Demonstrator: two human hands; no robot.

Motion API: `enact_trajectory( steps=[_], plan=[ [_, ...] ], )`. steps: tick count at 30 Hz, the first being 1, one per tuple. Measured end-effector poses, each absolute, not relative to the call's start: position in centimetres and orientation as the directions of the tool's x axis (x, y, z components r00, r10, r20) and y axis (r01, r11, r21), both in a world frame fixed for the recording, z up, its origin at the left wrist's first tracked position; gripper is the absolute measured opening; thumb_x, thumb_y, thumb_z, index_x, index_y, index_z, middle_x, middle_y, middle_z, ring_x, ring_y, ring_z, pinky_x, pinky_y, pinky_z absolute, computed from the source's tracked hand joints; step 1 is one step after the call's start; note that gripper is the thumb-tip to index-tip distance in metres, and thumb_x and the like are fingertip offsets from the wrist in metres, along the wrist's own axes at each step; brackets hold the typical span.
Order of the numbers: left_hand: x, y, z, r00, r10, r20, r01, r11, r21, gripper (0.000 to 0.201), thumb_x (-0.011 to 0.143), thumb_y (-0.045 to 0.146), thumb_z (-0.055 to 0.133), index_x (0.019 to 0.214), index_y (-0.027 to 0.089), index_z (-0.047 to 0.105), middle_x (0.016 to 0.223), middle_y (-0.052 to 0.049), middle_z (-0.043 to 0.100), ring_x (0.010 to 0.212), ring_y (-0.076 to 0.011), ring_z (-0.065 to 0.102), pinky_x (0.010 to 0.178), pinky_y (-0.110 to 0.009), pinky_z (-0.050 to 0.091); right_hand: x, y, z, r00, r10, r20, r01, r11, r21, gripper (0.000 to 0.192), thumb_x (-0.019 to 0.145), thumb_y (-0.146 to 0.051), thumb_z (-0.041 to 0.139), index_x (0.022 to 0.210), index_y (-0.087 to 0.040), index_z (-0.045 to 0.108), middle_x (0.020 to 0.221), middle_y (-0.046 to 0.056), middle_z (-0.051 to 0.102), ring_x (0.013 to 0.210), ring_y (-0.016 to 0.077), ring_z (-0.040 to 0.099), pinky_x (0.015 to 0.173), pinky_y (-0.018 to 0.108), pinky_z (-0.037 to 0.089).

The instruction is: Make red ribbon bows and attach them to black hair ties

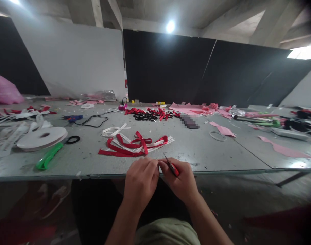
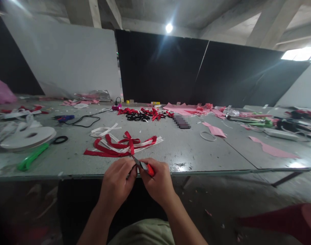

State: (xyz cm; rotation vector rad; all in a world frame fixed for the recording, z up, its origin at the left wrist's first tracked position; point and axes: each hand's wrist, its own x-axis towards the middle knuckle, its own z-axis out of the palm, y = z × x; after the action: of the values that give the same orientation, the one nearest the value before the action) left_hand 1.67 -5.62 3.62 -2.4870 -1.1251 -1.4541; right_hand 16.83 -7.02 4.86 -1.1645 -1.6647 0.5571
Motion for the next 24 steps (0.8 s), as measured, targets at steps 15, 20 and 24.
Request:
enact_trajectory(
  steps=[15, 20, 24],
  plan=[
    [1.2, -4.9, 3.0, 0.369, 0.349, 0.862, 0.573, -0.815, 0.084, 0.013, 0.088, 0.011, 0.058, 0.1, 0.015, 0.059, 0.086, -0.005, 0.069, 0.081, -0.0195, 0.058, 0.076, -0.036, 0.041, 16.6, -7.1, 6.2, 0.008, 0.954, 0.3, 0.44, 0.266, -0.857, 0.027, 0.088, -0.033, 0.053, 0.071, -0.014, 0.063, 0.057, -0.004, 0.04, 0.056, 0.0096, 0.034, 0.052, 0.022, 0.03],
    [1.3, -4.3, 2.4, 0.281, 0.28, 0.918, 0.541, -0.836, 0.089, 0.02, 0.085, 0.007, 0.06, 0.103, 0.014, 0.059, 0.086, -0.008, 0.069, 0.082, -0.0196, 0.061, 0.076, -0.035, 0.045, 15.6, -6.6, 5.7, 0.006, 0.99, 0.141, 0.059, 0.14, -0.988, 0.026, 0.086, -0.038, 0.056, 0.077, -0.014, 0.063, 0.052, -0.005, 0.041, 0.048, 0.0084, 0.034, 0.046, 0.021, 0.031],
    [1.7, -4.0, 1.7, 0.153, 0.232, 0.961, 0.529, -0.84, 0.119, 0.023, 0.084, 0.006, 0.06, 0.105, 0.016, 0.059, 0.085, -0.007, 0.069, 0.08, -0.018, 0.062, 0.075, -0.033, 0.049, 14.5, -6.4, 5.1, -0.016, 0.999, 0.052, -0.271, 0.045, -0.962, 0.021, 0.083, -0.035, 0.063, 0.078, -0.015, 0.062, 0.049, -0.009, 0.034, 0.043, 0.0061, 0.028, 0.04, 0.019, 0.026]
  ],
)
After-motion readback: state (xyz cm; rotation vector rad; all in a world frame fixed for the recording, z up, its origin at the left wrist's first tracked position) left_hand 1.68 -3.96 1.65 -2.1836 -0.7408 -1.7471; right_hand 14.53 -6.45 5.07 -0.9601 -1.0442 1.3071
